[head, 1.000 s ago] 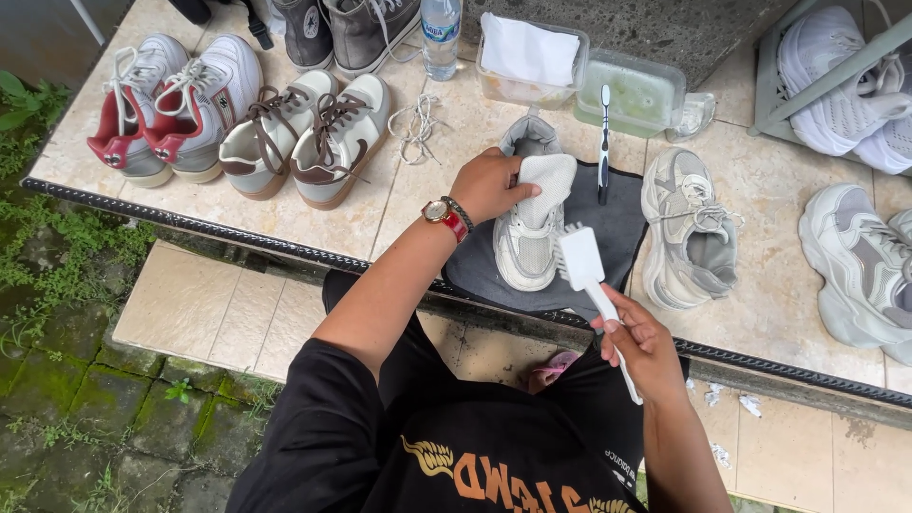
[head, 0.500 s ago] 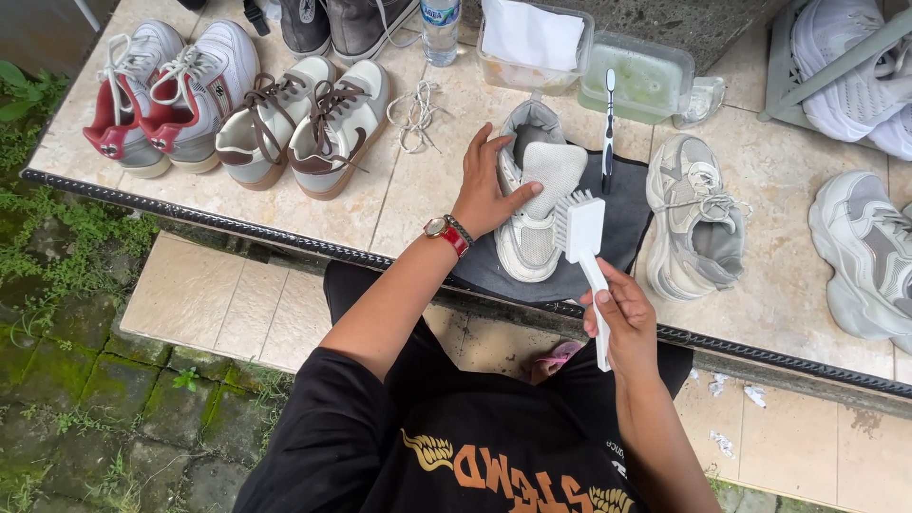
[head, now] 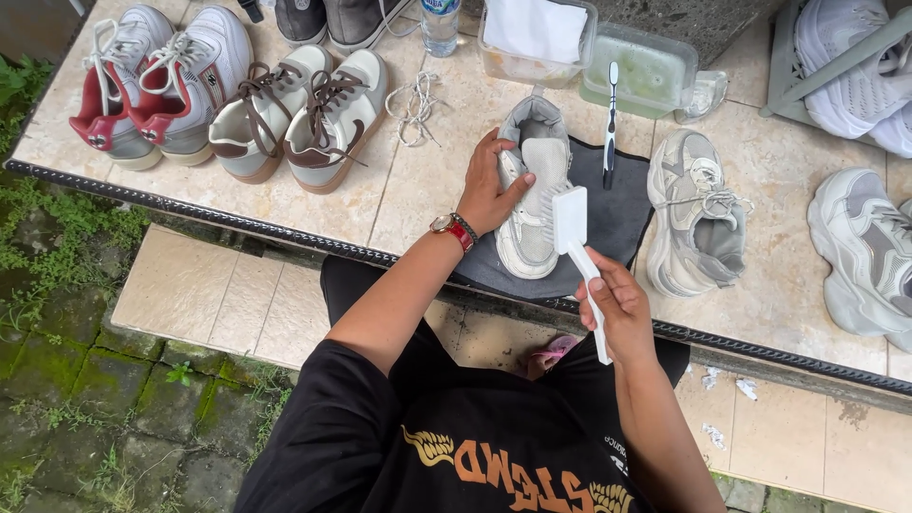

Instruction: Cleaning a white sneaker using a brush and cleaning solution while sitting near a collection of shoes.

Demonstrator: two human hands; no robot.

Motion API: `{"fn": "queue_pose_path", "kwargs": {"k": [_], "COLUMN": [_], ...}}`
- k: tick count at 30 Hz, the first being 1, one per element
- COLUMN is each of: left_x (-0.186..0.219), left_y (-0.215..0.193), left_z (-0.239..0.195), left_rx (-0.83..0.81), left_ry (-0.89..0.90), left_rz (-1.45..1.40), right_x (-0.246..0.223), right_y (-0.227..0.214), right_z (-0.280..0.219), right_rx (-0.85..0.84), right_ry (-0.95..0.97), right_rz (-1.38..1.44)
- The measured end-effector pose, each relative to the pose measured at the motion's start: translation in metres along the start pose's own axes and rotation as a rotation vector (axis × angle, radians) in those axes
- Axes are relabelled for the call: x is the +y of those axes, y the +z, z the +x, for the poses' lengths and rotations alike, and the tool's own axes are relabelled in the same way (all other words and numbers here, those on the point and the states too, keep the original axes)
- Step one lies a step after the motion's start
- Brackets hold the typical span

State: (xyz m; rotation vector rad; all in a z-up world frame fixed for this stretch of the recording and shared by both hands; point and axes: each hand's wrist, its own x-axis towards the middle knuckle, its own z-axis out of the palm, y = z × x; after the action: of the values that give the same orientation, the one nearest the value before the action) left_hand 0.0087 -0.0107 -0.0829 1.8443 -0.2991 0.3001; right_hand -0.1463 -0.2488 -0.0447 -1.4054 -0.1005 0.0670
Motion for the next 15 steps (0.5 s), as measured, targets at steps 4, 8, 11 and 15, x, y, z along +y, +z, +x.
{"fn": "queue_pose_path", "kwargs": {"k": [4, 8, 11, 15], "left_x": [-0.006, 0.01, 0.026, 0.048], "left_y": [-0.009, -0.03, -0.033, -0.015], "left_z": [0.005, 0.015, 0.022, 0.035], "left_rx": [-0.034, -0.011, -0.015, -0.13], "left_ry": [-0.021, -0.01, 0.061, 0.166], "left_rz": [-0.068, -0.153, -0.058, 0.164], "right_x": [0.007, 0.007, 0.013, 0.016], "right_y": [0.016, 0.003, -0.013, -0.011], "right_z": [-0.011, -0.023, -0.022, -0.013], "right_rx": [-0.084, -0.05, 0.059, 0.154], "right_ry": [0.068, 0.054, -0.027, -0.101], "right_rz": [0.016, 0.103, 0.124, 0.166]}}
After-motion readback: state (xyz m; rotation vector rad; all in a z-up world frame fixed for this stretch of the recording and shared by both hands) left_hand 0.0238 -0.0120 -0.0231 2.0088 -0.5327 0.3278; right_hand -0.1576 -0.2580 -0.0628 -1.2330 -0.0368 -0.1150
